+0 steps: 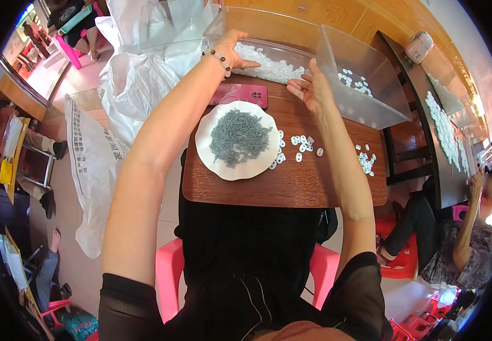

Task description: Assembling small white plastic components by inserting tiny pins into them.

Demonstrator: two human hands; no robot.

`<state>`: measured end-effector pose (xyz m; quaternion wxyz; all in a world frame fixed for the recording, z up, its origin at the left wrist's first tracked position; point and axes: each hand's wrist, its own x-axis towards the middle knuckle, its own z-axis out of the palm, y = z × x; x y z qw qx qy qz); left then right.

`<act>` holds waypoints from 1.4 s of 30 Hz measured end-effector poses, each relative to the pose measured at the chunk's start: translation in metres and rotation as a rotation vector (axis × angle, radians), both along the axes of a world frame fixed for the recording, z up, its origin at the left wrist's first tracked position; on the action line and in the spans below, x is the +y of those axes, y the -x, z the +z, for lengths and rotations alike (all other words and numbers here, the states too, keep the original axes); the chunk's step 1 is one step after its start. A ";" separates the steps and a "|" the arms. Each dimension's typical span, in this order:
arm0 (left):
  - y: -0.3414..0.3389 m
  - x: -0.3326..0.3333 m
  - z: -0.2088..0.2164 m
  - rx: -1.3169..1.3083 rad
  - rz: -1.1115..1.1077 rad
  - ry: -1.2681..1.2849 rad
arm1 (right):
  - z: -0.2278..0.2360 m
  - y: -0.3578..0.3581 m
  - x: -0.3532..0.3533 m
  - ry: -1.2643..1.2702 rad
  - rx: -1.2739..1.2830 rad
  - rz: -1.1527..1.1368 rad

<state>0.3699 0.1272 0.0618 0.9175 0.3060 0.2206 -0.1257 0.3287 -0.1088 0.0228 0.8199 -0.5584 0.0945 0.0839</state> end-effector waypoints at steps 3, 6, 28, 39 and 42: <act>-0.011 0.002 0.003 0.129 0.098 0.014 | -0.001 0.003 0.004 0.009 -0.003 0.015; -0.004 0.006 -0.009 0.103 0.111 0.111 | 0.000 0.010 0.001 0.069 -0.013 0.062; 0.075 -0.017 -0.057 -0.130 0.210 0.358 | 0.031 -0.060 0.112 1.661 -1.005 0.519; 0.085 -0.023 -0.051 -0.305 0.153 0.107 | 0.005 -0.084 0.118 1.867 -0.923 0.804; 0.078 -0.027 -0.059 -0.370 0.107 -0.016 | 0.009 -0.082 0.104 1.828 -0.737 0.842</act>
